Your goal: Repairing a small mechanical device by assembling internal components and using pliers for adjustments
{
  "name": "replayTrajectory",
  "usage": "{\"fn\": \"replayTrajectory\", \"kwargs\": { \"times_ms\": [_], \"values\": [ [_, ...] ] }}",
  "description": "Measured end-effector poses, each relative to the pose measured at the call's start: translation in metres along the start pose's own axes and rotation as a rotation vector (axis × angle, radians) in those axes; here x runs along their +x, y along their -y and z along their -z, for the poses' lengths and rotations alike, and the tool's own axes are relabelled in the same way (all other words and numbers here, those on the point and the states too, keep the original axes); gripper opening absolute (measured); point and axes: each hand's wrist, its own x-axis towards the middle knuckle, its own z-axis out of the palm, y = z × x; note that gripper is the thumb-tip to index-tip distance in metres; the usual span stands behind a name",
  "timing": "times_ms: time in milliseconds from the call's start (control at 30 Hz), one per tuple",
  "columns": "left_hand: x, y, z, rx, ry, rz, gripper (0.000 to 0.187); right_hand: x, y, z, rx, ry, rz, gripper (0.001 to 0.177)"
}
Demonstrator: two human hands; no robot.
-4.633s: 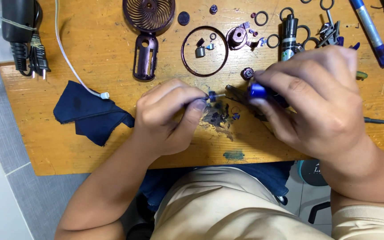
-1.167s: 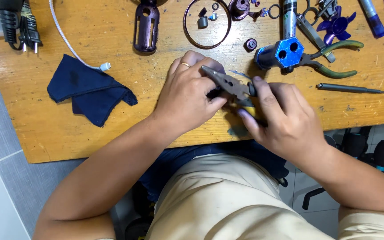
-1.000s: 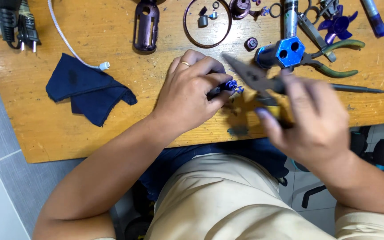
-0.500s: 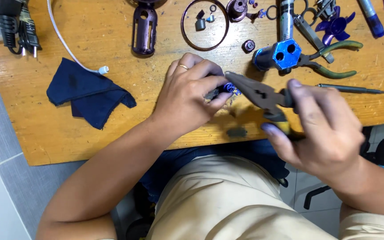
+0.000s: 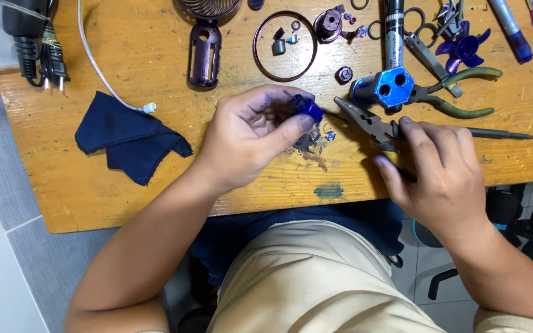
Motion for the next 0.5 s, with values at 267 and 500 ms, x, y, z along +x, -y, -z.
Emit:
{"fn": "replayTrajectory", "kwargs": {
  "times_ms": [267, 500],
  "values": [
    [0.002, 0.014, 0.010, -0.047, 0.074, -0.044, 0.040, 0.027, 0.011, 0.022, -0.233, 0.053, 0.070, 0.056],
    [-0.001, 0.014, 0.011, -0.047, 0.231, -0.095, 0.040, 0.109, 0.007, 0.069, 0.455, 0.079, 0.046, 0.031]
  ]
}}
